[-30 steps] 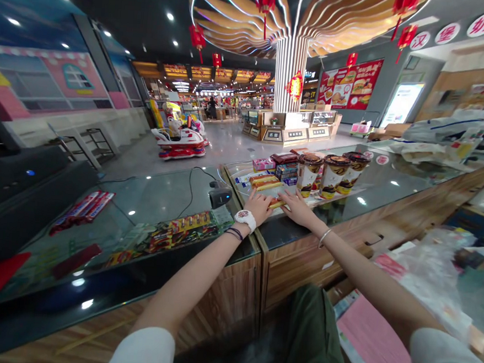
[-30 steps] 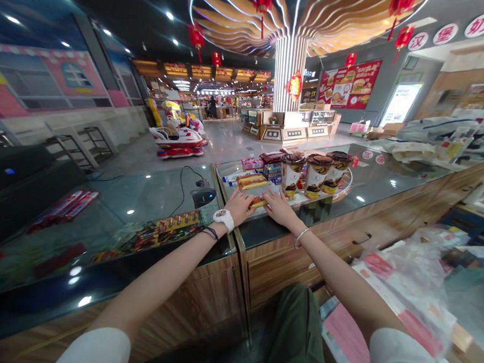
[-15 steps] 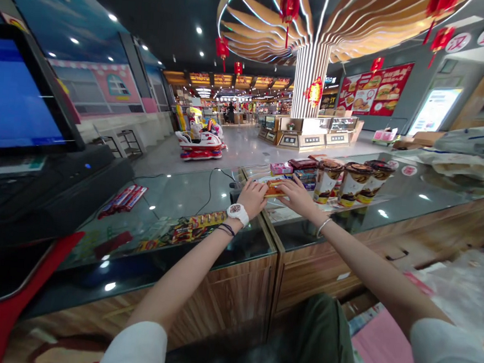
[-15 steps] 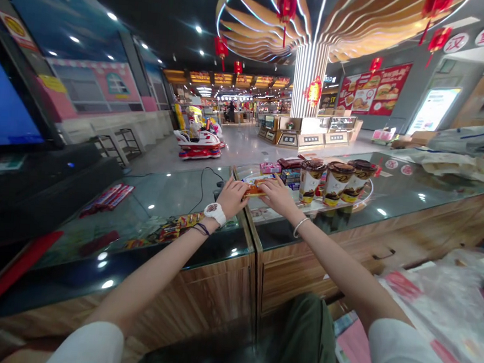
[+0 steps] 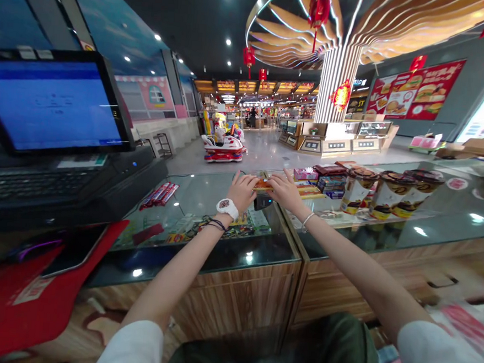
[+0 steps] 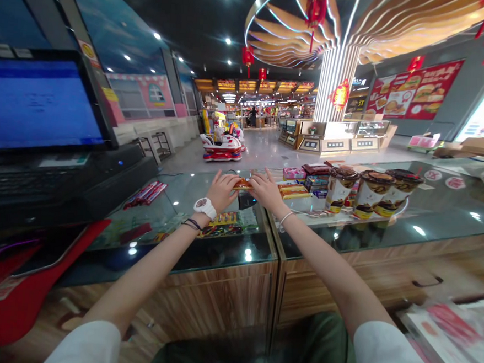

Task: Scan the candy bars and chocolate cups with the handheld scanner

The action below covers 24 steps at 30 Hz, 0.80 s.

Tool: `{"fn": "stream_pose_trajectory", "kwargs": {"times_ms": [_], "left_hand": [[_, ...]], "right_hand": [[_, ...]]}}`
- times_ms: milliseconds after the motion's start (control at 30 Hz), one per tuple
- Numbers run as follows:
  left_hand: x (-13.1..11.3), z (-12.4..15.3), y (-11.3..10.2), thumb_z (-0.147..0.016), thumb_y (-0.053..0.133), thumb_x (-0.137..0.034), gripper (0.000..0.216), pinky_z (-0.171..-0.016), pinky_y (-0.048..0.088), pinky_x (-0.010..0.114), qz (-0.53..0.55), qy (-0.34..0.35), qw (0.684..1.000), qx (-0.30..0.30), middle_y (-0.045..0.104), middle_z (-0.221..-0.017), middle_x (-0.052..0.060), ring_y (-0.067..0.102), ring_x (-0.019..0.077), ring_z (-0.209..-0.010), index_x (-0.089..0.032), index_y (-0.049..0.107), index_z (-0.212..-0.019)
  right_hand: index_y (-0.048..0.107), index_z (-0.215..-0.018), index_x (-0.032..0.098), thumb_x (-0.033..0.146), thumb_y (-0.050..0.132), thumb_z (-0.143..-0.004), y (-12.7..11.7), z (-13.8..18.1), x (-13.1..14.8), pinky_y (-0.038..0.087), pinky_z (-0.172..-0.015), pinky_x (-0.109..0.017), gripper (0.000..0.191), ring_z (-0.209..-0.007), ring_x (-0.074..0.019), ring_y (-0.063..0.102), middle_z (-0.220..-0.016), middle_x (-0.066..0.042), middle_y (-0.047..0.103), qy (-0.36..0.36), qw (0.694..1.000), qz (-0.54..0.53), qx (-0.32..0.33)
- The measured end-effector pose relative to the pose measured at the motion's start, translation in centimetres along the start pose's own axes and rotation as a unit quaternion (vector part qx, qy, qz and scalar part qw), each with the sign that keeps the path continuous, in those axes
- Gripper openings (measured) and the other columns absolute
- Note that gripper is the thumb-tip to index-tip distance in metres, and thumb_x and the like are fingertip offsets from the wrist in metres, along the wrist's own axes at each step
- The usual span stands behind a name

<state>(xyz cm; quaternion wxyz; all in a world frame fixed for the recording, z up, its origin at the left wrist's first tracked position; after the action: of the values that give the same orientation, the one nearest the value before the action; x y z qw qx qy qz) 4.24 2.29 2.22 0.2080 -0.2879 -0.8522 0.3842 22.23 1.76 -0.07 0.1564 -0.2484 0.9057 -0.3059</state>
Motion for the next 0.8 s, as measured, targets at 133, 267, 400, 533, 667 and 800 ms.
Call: {"fn": "stream_pose_trajectory", "kwargs": {"times_ms": [133,267,400,533,667,800], "left_hand": [[1.5,0.3,0.0,-0.090,0.052,-0.021,0.038,-0.123,0.021,0.051,-0.008,-0.019,1.000,-0.008,0.063,-0.133,0.008,0.053,0.0239,-0.128,-0.020,0.058,-0.127],[2.9,0.8,0.7,-0.091,0.052,-0.023,0.038,-0.122,0.022,0.051,-0.007,-0.045,0.999,-0.016,0.064,-0.131,0.009,0.055,0.0232,-0.125,-0.020,0.056,-0.128],[4.1,1.7,1.8,-0.094,0.051,-0.027,0.034,-0.123,0.022,0.050,-0.011,-0.050,0.999,-0.016,0.066,-0.129,0.007,0.059,0.0210,-0.121,-0.021,0.056,-0.127],[4.7,2.4,2.1,-0.094,0.051,-0.024,0.032,-0.123,0.021,0.052,-0.017,-0.034,0.999,-0.010,0.066,-0.131,0.007,0.058,0.0208,-0.123,-0.022,0.057,-0.126],[4.7,2.7,2.0,-0.094,0.052,-0.023,0.034,-0.123,0.021,0.053,-0.019,-0.033,0.999,-0.019,0.065,-0.131,0.007,0.058,0.0210,-0.124,-0.022,0.056,-0.127],[4.5,2.9,1.8,-0.093,0.052,-0.023,0.035,-0.123,0.023,0.052,-0.018,-0.032,0.999,-0.024,0.065,-0.131,0.008,0.058,0.0213,-0.123,-0.022,0.057,-0.128]], "right_hand": [[0.063,-0.109,0.023,0.023,0.055,-0.091,1.3,-1.8,1.2,0.012,-0.122,-0.063,0.020,-0.121,-0.0280,0.057,-0.119,-0.009,0.069,0.009,1.000,-0.023,0.005],[0.064,-0.109,0.023,0.022,0.055,-0.091,2.7,-3.1,2.5,0.011,-0.123,-0.063,0.020,-0.120,-0.0271,0.057,-0.121,-0.009,0.069,0.017,0.999,-0.049,0.001],[0.063,-0.114,0.024,0.021,0.056,-0.091,3.8,-3.1,3.1,0.015,-0.123,-0.060,0.025,-0.122,-0.0266,0.056,-0.121,-0.008,0.069,0.022,0.998,-0.054,-0.016],[0.055,-0.131,0.023,0.020,0.058,-0.088,4.2,-2.2,2.3,0.017,-0.122,-0.060,0.043,-0.131,-0.0275,0.050,-0.135,-0.008,0.061,0.032,0.997,-0.061,-0.023],[0.054,-0.134,0.023,0.022,0.060,-0.087,4.1,-1.3,0.8,0.017,-0.121,-0.060,0.048,-0.129,-0.0286,0.051,-0.132,-0.009,0.062,0.063,0.995,-0.075,-0.024],[0.059,-0.128,0.027,0.023,0.058,-0.088,3.9,-1.0,0.3,0.013,-0.121,-0.062,0.040,-0.121,-0.0275,0.057,-0.121,-0.007,0.068,0.065,0.994,-0.090,-0.014]]}}
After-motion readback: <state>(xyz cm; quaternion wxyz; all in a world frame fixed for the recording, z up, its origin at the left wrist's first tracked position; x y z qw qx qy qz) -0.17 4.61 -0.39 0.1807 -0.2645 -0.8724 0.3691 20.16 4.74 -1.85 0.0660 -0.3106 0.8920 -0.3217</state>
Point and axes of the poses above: each hand's wrist, its own z-axis away from the middle knuckle, its own y-axis out of the palm, x = y × z, the point moved 2 cm from there along -z, towards the middle knuckle
